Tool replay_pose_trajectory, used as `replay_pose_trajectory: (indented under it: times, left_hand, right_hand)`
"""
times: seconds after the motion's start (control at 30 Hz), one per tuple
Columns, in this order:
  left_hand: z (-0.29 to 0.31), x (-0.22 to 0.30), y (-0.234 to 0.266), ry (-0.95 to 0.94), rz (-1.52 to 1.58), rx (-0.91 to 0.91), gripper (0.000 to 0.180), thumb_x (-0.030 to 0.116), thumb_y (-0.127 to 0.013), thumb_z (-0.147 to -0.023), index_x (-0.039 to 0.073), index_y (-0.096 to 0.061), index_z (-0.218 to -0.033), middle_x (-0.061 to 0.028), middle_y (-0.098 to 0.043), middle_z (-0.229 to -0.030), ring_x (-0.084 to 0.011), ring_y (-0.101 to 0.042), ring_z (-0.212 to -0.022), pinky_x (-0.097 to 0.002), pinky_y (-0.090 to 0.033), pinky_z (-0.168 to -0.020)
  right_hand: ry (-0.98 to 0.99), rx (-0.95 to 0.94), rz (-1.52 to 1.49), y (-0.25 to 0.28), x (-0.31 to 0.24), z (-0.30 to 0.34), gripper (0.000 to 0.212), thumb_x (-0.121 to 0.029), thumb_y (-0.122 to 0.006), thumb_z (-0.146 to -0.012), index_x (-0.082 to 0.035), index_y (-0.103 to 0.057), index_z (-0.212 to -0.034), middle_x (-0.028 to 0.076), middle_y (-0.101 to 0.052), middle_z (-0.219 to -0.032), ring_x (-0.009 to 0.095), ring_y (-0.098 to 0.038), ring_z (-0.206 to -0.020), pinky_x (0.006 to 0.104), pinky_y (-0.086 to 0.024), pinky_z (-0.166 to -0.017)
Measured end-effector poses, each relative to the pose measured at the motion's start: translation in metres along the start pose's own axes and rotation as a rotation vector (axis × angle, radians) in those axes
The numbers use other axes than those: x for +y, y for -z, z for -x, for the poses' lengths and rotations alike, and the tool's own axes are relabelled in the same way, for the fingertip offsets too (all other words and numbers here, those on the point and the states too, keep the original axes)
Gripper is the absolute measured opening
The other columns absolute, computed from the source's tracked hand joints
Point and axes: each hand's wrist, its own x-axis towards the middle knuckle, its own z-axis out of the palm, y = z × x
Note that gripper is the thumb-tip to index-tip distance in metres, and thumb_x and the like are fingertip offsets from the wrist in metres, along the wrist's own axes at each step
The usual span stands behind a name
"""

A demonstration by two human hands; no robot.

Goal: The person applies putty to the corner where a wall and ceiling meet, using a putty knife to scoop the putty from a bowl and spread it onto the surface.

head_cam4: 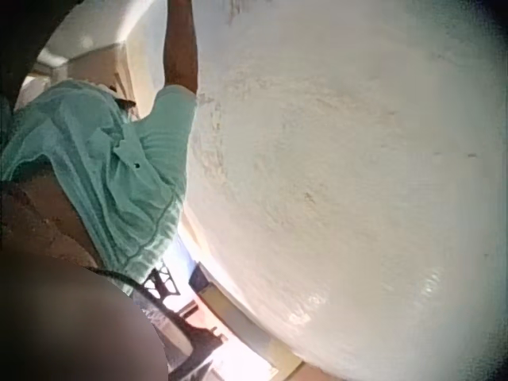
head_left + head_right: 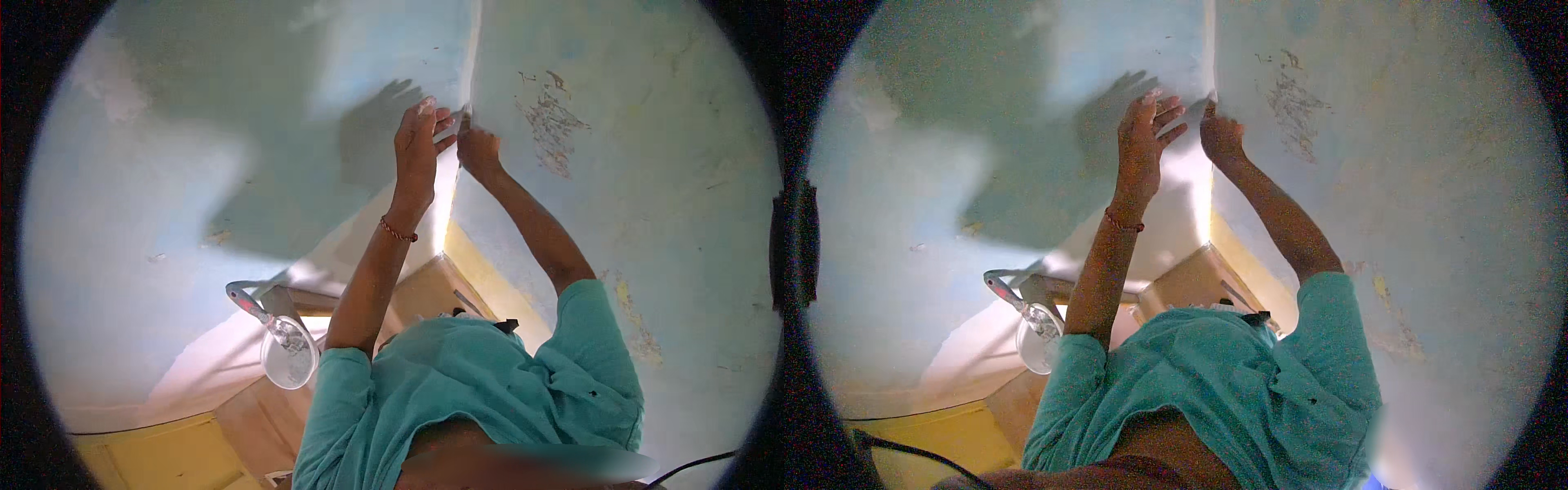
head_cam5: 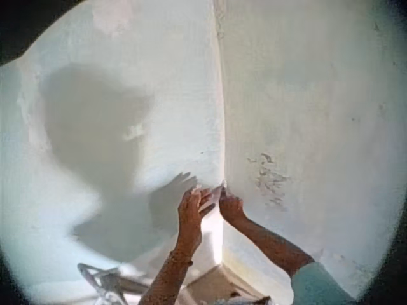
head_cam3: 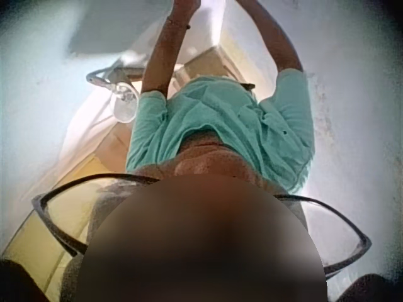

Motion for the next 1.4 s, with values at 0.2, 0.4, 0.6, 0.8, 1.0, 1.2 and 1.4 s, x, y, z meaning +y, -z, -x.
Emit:
replay_pose_trajectory:
  times: [0.2,0.4,0.6,0.8,1.0,1.2,1.4]
  left_hand:
    - [-0.002,-0.003,0.008,-0.009,0.012,0.025,0.035,0.031,-0.044,-0.086,0.003,-0.044,-0.107,-0.0121,-0.052,-0.1,-0.0217,-0.053,-0.092,-0.0359,-0.046,-0.078]
    - [-0.004,-0.017,0.008,0.027,0.007,0.049,0.035,0.031,-0.043,-0.087,0.003,-0.043,-0.108,-0.0124,-0.053,-0.1,-0.0225,-0.053,-0.093,-0.0368,-0.046,-0.078]
    - [-0.004,-0.028,0.016,0.025,0.037,0.043,0.037,0.032,-0.046,-0.085,0.003,-0.043,-0.109,-0.0125,-0.053,-0.1,-0.0232,-0.053,-0.093,-0.0391,-0.045,-0.078]
    - [-0.008,-0.033,0.021,0.023,0.035,0.05,0.037,0.031,-0.045,-0.085,0.003,-0.043,-0.109,-0.0128,-0.053,-0.101,-0.0237,-0.052,-0.094,-0.0394,-0.045,-0.079]
    - [-0.011,-0.038,0.01,0.043,0.035,0.02,0.035,0.03,-0.043,-0.086,0.004,-0.043,-0.109,-0.0126,-0.053,-0.101,-0.0234,-0.052,-0.095,-0.0388,-0.045,-0.079]
    - [-0.011,-0.042,0.013,0.004,0.016,0.003,0.035,0.03,-0.042,-0.087,0.004,-0.044,-0.11,-0.0123,-0.053,-0.1,-0.0232,-0.052,-0.096,-0.0378,-0.046,-0.079]
    - [0.003,-0.047,0.04,-0.069,-0.033,0.118,0.035,0.031,-0.045,-0.086,0.004,-0.045,-0.108,-0.0121,-0.053,-0.098,-0.0236,-0.053,-0.094,-0.0373,-0.047,-0.076]
  right_hand:
    - [-0.466,0.002,-1.887,0.036,0.003,-0.022,0.016,-0.017,-0.045,-0.077,-0.008,-0.047,-0.09,0.003,-0.049,-0.058,0.016,-0.047,-0.046,0.0293,-0.036,-0.043]
    - [-0.505,-0.063,-3.239,0.045,0.002,-0.039,0.014,-0.01,-0.035,-0.079,-0.009,-0.043,-0.067,-0.003,-0.036,-0.05,0.006,-0.031,-0.036,0.0211,-0.025,-0.043]
    - [-0.637,-0.033,-3.343,0.018,-0.016,-0.056,0.014,-0.014,-0.037,-0.084,-0.015,-0.045,-0.073,-0.007,-0.036,-0.05,0.006,-0.027,-0.035,0.0211,-0.024,-0.039]
    - [-0.963,0.128,-2.864,0.016,-0.025,-0.064,0.011,-0.023,-0.046,-0.085,-0.017,-0.047,-0.074,-0.006,-0.035,-0.052,0.005,-0.025,-0.037,0.0205,-0.022,-0.036]
    - [-1.008,0.245,-2.508,0.026,-0.028,-0.059,0.013,-0.024,-0.048,-0.082,-0.013,-0.053,-0.087,-0.001,-0.042,-0.061,0.009,-0.035,-0.045,0.0214,-0.029,-0.04]
    - [-0.765,0.178,-2.67,0.038,-0.028,-0.018,0.022,-0.022,-0.042,-0.082,-0.005,-0.052,-0.092,0.002,-0.05,-0.071,0.013,-0.044,-0.059,0.0253,-0.036,-0.049]
    - [-0.575,-0.11,-2.068,0.039,-0.042,0.011,0.013,-0.016,-0.049,-0.079,-0.004,-0.055,-0.076,0.001,-0.047,-0.063,0.009,-0.042,-0.051,0.0207,-0.034,-0.043]
